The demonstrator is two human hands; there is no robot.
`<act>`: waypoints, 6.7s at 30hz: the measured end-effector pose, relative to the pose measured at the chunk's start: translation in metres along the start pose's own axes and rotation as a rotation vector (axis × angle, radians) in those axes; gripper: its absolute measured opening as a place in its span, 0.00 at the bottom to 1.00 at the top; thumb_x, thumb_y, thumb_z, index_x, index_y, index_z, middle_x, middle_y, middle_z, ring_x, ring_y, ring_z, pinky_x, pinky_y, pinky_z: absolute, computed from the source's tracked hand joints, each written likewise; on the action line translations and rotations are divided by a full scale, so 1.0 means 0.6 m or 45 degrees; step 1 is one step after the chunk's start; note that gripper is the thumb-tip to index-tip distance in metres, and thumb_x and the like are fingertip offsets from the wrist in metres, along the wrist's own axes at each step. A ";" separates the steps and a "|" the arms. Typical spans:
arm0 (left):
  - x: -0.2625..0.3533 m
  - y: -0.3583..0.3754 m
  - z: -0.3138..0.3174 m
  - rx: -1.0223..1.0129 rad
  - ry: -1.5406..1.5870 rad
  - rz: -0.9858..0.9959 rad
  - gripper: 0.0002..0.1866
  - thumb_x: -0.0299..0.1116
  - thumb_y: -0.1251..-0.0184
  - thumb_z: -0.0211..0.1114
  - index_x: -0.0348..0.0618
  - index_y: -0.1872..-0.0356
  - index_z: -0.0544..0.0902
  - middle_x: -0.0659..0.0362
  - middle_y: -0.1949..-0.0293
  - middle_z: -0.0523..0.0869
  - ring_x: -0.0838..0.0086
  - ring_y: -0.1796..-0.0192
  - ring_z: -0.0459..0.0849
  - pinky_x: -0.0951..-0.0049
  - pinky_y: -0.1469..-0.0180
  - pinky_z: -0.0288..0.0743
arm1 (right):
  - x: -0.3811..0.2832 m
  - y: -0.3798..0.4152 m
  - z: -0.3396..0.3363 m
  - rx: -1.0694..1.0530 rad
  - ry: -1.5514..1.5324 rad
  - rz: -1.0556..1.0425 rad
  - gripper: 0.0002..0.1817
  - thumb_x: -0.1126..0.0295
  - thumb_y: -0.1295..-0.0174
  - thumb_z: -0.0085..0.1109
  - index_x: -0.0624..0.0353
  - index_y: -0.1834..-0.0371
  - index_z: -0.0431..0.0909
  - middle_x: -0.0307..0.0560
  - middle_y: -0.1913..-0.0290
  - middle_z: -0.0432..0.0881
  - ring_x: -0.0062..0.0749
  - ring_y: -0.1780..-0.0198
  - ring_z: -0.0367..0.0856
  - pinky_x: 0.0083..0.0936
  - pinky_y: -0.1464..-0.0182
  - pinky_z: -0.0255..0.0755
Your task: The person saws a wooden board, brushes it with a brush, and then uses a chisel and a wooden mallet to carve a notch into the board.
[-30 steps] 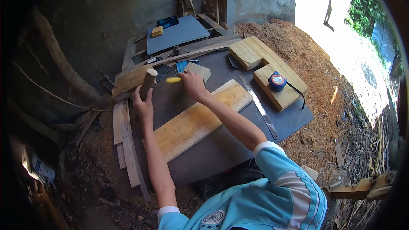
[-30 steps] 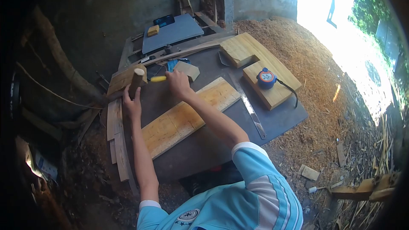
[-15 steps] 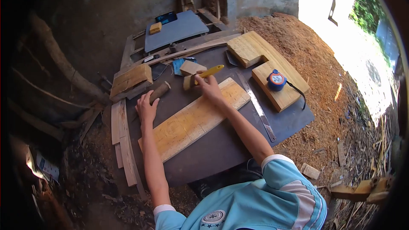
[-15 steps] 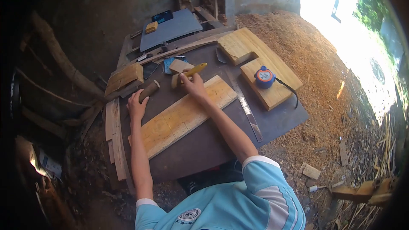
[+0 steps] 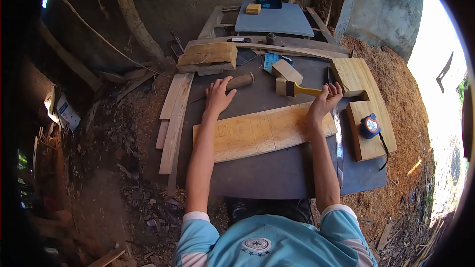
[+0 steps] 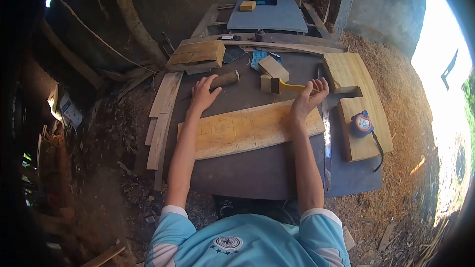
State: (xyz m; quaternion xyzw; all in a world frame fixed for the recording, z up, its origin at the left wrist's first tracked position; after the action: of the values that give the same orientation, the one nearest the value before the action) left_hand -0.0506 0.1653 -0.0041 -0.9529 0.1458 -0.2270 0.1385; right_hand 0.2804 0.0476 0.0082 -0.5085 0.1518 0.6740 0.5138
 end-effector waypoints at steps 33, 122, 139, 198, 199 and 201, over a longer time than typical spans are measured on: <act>0.412 0.099 -0.023 0.019 0.405 1.081 0.20 0.35 0.47 0.65 0.45 0.52 0.76 0.57 0.57 0.75 0.63 0.52 0.74 0.65 0.47 0.66 | -0.231 -0.069 -0.547 0.183 0.940 0.169 0.22 0.64 0.38 0.52 0.62 0.43 0.64 0.53 0.51 0.74 0.35 0.52 0.75 0.29 0.50 0.70; 0.044 0.242 -0.171 -0.258 2.036 -0.373 0.25 0.35 0.34 0.48 0.34 0.37 0.62 0.51 0.42 0.71 0.67 0.40 0.70 0.71 0.39 0.63 | -0.236 -0.019 -0.075 -0.840 0.482 0.628 0.28 0.59 0.45 0.57 0.62 0.43 0.68 0.49 0.55 0.77 0.28 0.55 0.77 0.20 0.53 0.71; -0.026 0.231 -0.176 0.277 0.983 -0.057 0.12 0.25 0.36 0.52 0.33 0.53 0.78 0.53 0.50 0.79 0.69 0.43 0.74 0.72 0.41 0.65 | 0.026 -0.029 0.017 -1.327 0.681 0.111 0.26 0.65 0.40 0.54 0.61 0.40 0.64 0.54 0.41 0.69 0.37 0.41 0.69 0.29 0.40 0.62; 0.090 -0.038 -0.019 -0.286 0.097 0.122 0.29 0.35 0.50 0.63 0.46 0.43 0.68 0.43 0.54 0.79 0.51 0.49 0.76 0.60 0.49 0.71 | -0.126 -0.185 -0.194 -0.196 1.264 -0.676 0.22 0.58 0.45 0.61 0.55 0.49 0.74 0.56 0.47 0.73 0.47 0.43 0.69 0.38 0.41 0.62; 0.096 -0.033 -0.026 -0.275 0.099 0.113 0.29 0.34 0.51 0.63 0.45 0.43 0.68 0.43 0.54 0.79 0.51 0.49 0.77 0.60 0.49 0.71 | -0.150 -0.194 -0.247 0.174 1.980 -0.637 0.32 0.49 0.48 0.61 0.48 0.40 0.67 0.57 0.46 0.72 0.47 0.40 0.67 0.43 0.38 0.57; 0.101 -0.028 -0.034 -0.260 0.124 0.101 0.29 0.33 0.52 0.63 0.45 0.44 0.69 0.43 0.55 0.79 0.52 0.49 0.77 0.60 0.49 0.72 | -0.083 -0.230 -0.369 -0.046 2.089 0.100 0.42 0.47 0.53 0.63 0.50 0.35 0.59 0.57 0.43 0.71 0.45 0.38 0.67 0.39 0.37 0.57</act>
State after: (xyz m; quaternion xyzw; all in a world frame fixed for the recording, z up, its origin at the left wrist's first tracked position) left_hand -0.0050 0.1558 0.0427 -0.9434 0.2122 -0.2515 0.0422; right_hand 0.5124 -0.0816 -0.0028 -0.8422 0.4860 0.1077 0.2074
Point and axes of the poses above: each hand's wrist, its own y-axis away from the middle knuckle, its own z-axis out of the palm, x = y × z, the point moved 9 cm from there along -y, towards the middle knuckle
